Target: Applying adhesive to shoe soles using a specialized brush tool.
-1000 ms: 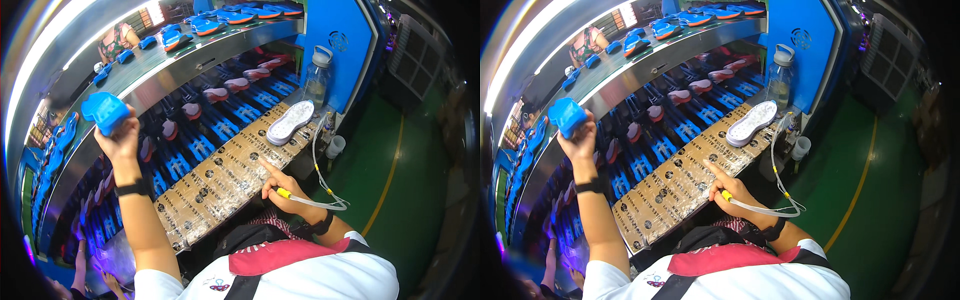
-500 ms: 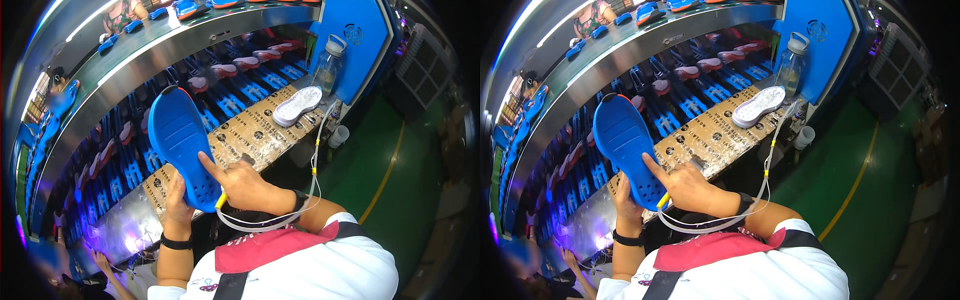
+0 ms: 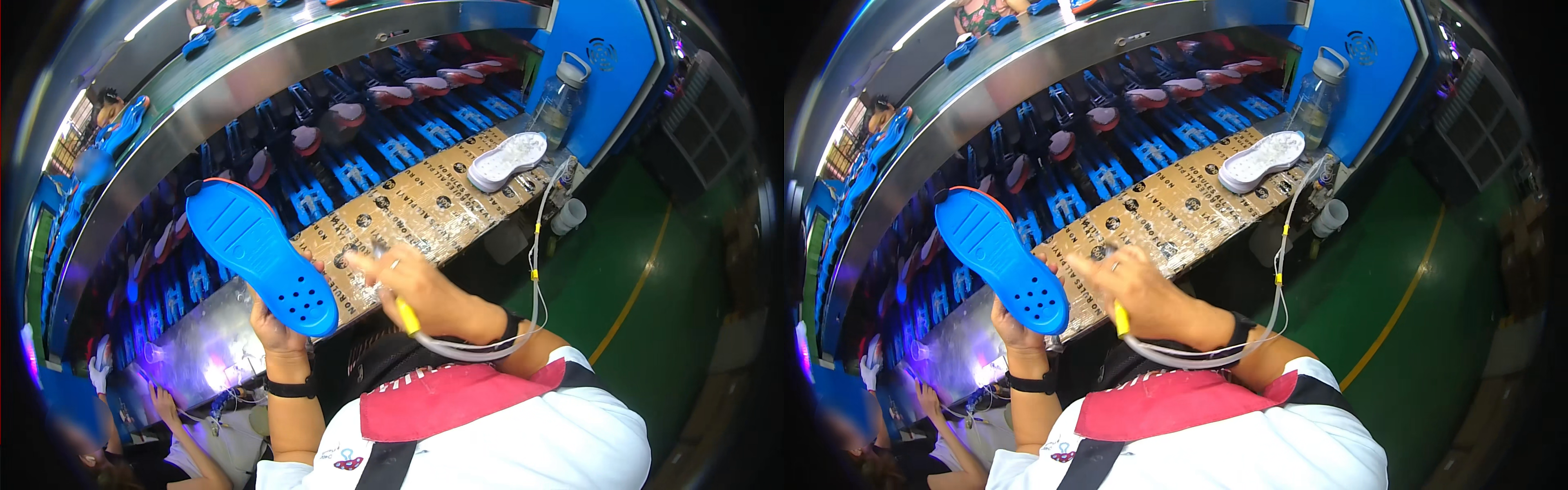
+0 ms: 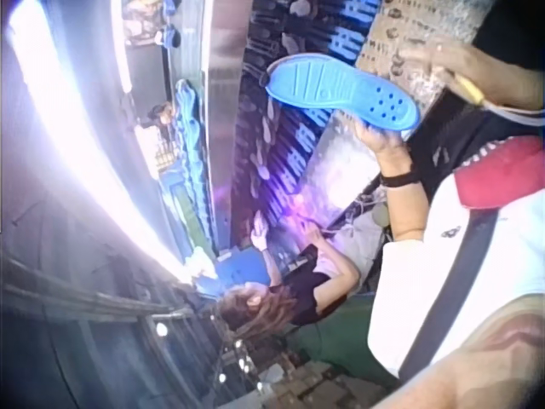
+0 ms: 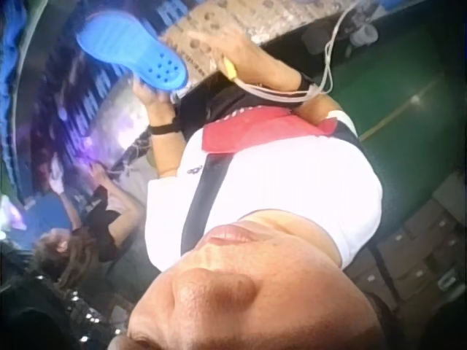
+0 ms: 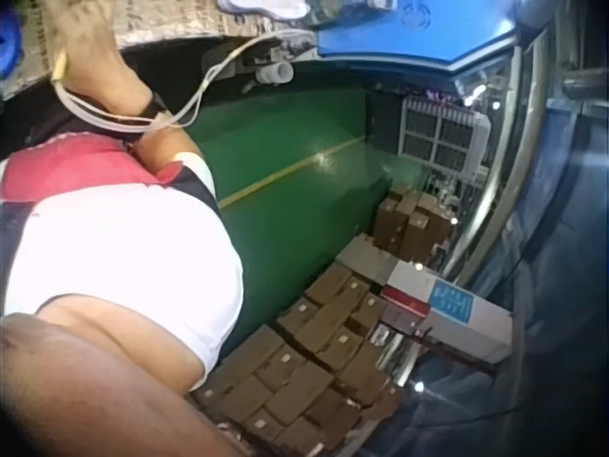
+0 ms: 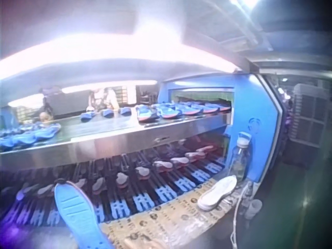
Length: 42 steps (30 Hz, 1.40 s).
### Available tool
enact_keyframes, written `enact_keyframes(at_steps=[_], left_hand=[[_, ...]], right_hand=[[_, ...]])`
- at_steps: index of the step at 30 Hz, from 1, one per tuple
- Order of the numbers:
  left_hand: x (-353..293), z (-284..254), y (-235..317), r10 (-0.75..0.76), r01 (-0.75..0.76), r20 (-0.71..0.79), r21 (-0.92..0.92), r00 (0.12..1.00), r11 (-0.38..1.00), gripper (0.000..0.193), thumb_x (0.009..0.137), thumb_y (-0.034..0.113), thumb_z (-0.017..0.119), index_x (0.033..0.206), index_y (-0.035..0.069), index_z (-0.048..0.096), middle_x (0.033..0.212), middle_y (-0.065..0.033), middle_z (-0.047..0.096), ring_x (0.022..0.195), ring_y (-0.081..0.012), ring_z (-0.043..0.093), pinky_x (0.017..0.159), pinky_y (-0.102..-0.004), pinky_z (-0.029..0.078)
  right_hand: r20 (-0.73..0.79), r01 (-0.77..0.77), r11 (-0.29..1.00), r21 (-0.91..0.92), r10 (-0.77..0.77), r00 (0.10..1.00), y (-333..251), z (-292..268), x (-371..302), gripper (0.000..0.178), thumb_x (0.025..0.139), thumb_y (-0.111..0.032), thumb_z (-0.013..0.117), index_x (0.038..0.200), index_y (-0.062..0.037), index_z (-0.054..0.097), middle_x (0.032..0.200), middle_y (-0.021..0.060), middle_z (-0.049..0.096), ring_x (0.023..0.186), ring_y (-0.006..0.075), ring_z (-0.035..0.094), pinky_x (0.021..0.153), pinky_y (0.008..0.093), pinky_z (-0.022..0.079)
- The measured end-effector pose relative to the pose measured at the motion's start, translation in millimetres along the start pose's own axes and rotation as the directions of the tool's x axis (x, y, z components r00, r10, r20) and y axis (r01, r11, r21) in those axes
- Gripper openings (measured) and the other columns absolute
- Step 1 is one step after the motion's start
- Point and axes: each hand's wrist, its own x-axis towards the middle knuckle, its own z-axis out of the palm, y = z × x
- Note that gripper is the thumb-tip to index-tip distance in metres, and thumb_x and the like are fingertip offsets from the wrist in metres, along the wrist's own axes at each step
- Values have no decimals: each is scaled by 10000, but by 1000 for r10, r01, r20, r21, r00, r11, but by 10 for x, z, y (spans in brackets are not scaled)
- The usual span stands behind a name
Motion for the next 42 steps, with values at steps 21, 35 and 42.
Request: enact_keyframes(at_steps=[21, 35, 42], left_hand=[[-518, -463, -655, -286, 288, 37, -120, 958, 950, 666, 874, 533, 539, 1322, 53, 432, 1278, -145, 527, 1155, -284, 538, 987, -426, 440], [-619, -594, -639, -320, 313, -59, -106, 945, 944, 600, 909, 488, 505, 1323, 60, 426, 1261, -162, 545, 1135, -300, 554, 975, -442, 447], [-567, -528, -624, -141, 141, -54, -6, 989, 990, 674, 840, 532, 592, 1308, 72, 440, 1233, -141, 560, 1091, -288, 581, 940, -439, 479]], right_hand=[[-318, 93, 985, 147, -42, 947, -348, 73, 157, 222, 628, -35, 732, 833, -64, 651, 591, 29, 580, 511, 159, 565, 843, 394, 473], [-33, 207, 973, 101, -205, 978, -435, 119, 154, 220, 636, -105, 723, 830, -48, 637, 661, 60, 578, 646, 221, 584, 808, 384, 442], [-176, 168, 985, 34, -159, 971, -356, 329, 66, 266, 643, -100, 784, 878, -59, 667, 669, 46, 578, 637, 198, 575, 774, 387, 459]])
